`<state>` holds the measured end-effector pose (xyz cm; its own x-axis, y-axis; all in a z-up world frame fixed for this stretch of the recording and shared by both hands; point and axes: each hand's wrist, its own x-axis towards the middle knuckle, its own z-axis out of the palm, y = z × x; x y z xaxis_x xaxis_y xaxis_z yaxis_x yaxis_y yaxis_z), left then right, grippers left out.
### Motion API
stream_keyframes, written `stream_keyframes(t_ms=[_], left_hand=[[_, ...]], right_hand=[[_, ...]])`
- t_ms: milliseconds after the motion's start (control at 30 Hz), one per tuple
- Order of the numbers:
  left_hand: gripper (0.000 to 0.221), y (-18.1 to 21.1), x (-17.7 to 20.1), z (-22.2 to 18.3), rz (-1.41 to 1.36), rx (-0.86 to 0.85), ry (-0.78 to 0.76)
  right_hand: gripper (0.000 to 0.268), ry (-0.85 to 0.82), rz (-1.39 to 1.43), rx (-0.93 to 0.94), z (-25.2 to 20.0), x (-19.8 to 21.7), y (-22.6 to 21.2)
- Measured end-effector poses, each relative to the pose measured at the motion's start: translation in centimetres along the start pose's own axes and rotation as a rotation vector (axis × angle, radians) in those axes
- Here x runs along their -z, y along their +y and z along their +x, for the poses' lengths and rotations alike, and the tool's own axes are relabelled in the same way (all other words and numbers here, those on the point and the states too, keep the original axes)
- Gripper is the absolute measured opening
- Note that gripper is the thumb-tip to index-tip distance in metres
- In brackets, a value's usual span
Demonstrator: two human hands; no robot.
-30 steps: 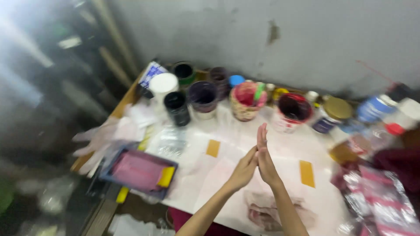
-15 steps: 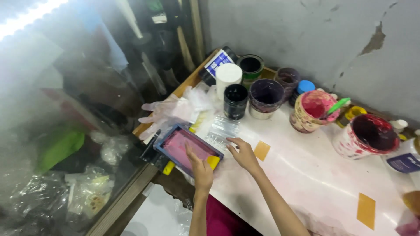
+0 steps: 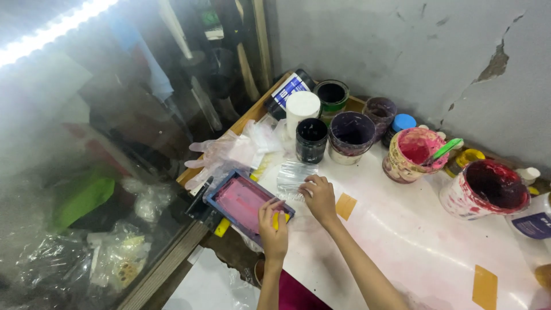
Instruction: Cleaning a screen printing frame and the workbench area using a cloth and cleaning solution.
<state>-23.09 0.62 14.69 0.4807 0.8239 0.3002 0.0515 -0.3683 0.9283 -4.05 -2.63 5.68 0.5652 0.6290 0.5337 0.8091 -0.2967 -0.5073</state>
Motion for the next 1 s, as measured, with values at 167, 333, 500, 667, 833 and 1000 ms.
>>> stream_keyframes(t_ms=[167, 333, 500, 667, 833, 1000], left_hand=[[0.032, -0.3, -0.4, 0.5, 0.013, -0.032, 0.057], [0.090, 3.1, -0.7, 1.7, 0.040, -0.038, 0.029], [0.110, 3.5, -2.8, 3.1, 0.080, -0.236, -0.152], [0.016, 2.1, -6.4, 3.9, 0.165, -0.354, -0.544], [0.014, 1.1, -8.1, 3.6, -0.035, -0.080, -0.617], [0.014, -0.1, -13.3, 1.5, -0.172, 0.268, -0.711]], right_hand=[[0.006, 0.176, 0.501, -0.185, 2.9, 7.0, -4.5], [0.010, 0.165, 0.800, -0.237, 3.1, 16.6, -9.2], [0.019, 0.076, 1.034, -0.269, 0.3, 22.3, -9.9], [0.012, 0.375, 1.188, -0.210, -5.5, 24.6, -4.8], [0.009, 0.774, 0.746, -0.659, -12.0, 29.2, 2.1], [0.010, 0.741, 0.594, -0.998, -24.0, 27.2, 11.9]])
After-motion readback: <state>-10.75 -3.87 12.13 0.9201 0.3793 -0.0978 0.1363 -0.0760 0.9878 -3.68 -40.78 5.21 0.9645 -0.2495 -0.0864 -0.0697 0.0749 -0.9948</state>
